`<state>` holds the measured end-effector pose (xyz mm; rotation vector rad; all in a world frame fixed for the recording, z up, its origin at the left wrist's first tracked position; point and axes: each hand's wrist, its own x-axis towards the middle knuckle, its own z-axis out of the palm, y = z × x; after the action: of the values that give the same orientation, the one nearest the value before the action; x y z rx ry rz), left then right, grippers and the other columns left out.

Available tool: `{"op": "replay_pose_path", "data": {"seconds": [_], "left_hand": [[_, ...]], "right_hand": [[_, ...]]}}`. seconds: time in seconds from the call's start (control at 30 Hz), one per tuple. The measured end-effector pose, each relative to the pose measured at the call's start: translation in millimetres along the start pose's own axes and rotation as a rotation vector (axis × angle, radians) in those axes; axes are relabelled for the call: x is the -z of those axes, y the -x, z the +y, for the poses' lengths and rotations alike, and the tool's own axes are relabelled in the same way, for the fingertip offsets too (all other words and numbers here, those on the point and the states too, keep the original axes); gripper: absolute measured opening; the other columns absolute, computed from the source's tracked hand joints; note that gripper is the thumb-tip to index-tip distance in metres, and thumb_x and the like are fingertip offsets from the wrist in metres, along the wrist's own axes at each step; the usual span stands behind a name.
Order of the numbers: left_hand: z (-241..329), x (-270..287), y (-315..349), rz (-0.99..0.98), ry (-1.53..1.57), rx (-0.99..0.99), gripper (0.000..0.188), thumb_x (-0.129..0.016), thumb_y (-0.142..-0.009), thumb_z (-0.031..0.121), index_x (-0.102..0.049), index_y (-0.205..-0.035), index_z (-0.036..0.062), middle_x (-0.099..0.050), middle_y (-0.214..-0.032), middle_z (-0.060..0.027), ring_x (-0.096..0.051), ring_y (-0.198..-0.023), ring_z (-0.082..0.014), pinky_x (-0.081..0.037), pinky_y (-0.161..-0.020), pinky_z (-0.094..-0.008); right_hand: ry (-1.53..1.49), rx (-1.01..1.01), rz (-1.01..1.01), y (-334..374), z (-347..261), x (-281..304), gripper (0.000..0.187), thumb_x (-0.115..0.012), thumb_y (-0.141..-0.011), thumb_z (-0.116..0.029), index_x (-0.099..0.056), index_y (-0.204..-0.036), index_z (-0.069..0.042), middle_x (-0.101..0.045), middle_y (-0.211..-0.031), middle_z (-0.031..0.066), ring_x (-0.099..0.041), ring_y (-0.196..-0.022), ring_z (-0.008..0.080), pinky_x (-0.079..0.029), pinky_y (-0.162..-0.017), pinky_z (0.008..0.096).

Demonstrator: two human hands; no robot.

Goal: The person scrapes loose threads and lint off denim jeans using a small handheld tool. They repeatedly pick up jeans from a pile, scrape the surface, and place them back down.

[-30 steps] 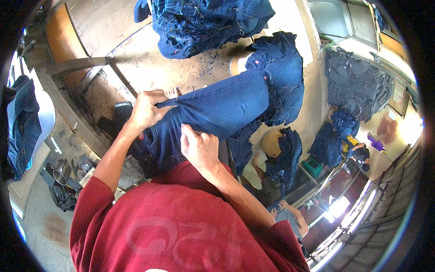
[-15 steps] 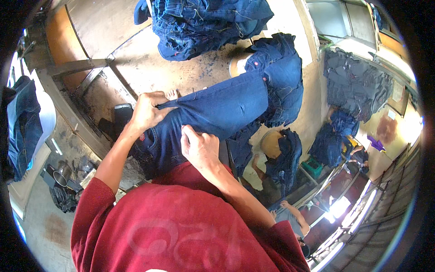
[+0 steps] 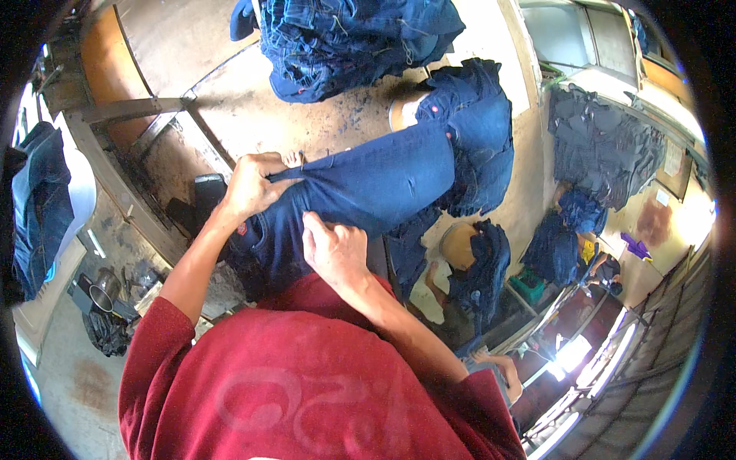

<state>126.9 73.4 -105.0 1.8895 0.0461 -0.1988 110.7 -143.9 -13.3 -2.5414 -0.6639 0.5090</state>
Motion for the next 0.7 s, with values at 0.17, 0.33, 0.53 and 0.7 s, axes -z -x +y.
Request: {"op": "replay_pose_path", "data": {"seconds": [0.17,0.33,0.53,0.7], "left_hand": [[5.8,2.3,2.7,0.017,-0.027,0.012,0.023,-0.092,-0.078,0.008,-0.083,-0.099,0.0015,-0.075,-0.087,-0.0163,-0.074,-0.076,-0.0341,-0.057,-0.07,-0.0407],[7.1,2.9,-2.0,0.025,-0.08,-0.045,0.022,-0.093,-0.079,0.01,-0.081,-0.093,-0.0004,-0.072,-0.083,-0.0166,-0.072,-0.072,-0.0348,-0.056,-0.069,-0.0411],[43.9,10.6,19.8,0.177,-0.241,0.017,0.038,-0.096,-0.079,0.027,-0.08,-0.105,0.0035,-0.071,-0.094,-0.0154,-0.072,-0.086,-0.0334,-0.058,-0.081,-0.0427],[112.2,-13.8,133.8,0.654,-0.533,0.563,0.098,-0.103,-0.067,0.046,-0.053,-0.137,-0.0011,-0.06,-0.123,-0.0222,-0.058,-0.119,-0.0422,-0.049,-0.107,-0.0525]], "right_hand": [[-0.003,0.002,0.025,0.1,1.1,3.8,0.006,-0.072,-0.097,-0.015,-0.069,-0.102,-0.013,-0.071,-0.065,0.0085,-0.071,-0.053,0.0303,-0.056,-0.048,0.0416],[-0.003,-0.01,0.005,-4.0,-1.5,4.5,0.004,-0.074,-0.096,-0.016,-0.072,-0.099,-0.014,-0.068,-0.061,0.0103,-0.07,-0.051,0.0311,-0.054,-0.048,0.0433],[-0.115,-0.121,-0.12,-2.8,8.9,27.0,0.007,-0.077,-0.096,-0.023,-0.075,-0.097,-0.016,-0.074,-0.068,0.0136,-0.075,-0.059,0.032,-0.058,-0.053,0.0439],[-0.515,-0.281,0.093,16.9,53.1,60.8,0.021,-0.065,-0.111,-0.014,-0.068,-0.127,0.0,-0.078,-0.077,0.0096,-0.078,-0.07,0.0169,-0.06,-0.066,0.0313]]}}
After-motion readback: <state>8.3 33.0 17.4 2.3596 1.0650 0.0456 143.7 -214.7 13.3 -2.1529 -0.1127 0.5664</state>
